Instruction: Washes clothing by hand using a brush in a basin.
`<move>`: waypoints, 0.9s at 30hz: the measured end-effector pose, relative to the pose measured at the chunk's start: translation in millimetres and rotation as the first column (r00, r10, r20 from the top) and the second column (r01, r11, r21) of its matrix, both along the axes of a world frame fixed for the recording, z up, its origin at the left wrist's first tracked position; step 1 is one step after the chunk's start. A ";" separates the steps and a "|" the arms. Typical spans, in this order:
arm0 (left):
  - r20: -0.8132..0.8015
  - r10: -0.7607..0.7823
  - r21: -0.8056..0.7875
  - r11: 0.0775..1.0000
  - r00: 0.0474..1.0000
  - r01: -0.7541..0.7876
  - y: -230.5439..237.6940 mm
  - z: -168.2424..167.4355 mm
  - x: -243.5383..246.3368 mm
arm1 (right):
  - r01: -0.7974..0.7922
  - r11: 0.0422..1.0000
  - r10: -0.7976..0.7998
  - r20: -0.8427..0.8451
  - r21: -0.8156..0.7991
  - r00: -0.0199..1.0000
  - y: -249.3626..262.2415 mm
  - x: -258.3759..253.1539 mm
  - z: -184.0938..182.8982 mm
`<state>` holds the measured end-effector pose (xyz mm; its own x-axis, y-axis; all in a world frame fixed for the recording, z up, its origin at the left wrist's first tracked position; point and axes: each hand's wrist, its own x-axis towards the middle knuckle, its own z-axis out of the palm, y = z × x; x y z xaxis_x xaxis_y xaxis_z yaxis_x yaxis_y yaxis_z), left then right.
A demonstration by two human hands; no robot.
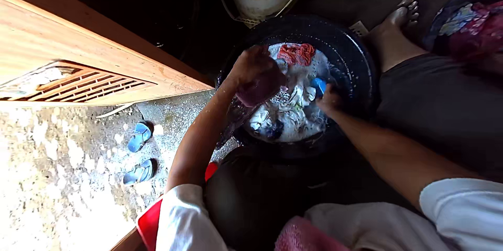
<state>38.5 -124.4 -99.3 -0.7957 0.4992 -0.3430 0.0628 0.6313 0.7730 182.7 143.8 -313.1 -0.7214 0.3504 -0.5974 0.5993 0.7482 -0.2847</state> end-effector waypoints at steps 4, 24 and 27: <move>0.023 0.045 0.059 0.997 0.999 -0.047 3.9 40.1 9.5 | 0.037 0.999 -0.035 -0.154 0.009 0.987 22.0 -43.6 25.9; -0.105 0.476 -0.451 0.760 0.873 -0.468 -171.4 -80.1 159.1 | -0.587 0.575 0.380 -0.449 -0.569 0.808 -251.3 -9.5 101.7; -0.139 0.440 -0.479 0.755 0.887 -0.449 -165.3 -79.4 161.1 | -0.404 0.760 0.227 -0.375 -0.509 0.899 -167.3 -50.9 48.3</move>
<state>199.6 -289.8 -178.7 -0.8941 -0.1403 -0.4253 -0.3090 0.8806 0.3591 131.8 -23.5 -264.8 -0.8915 -0.2609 -0.3704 0.1878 0.5313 -0.8261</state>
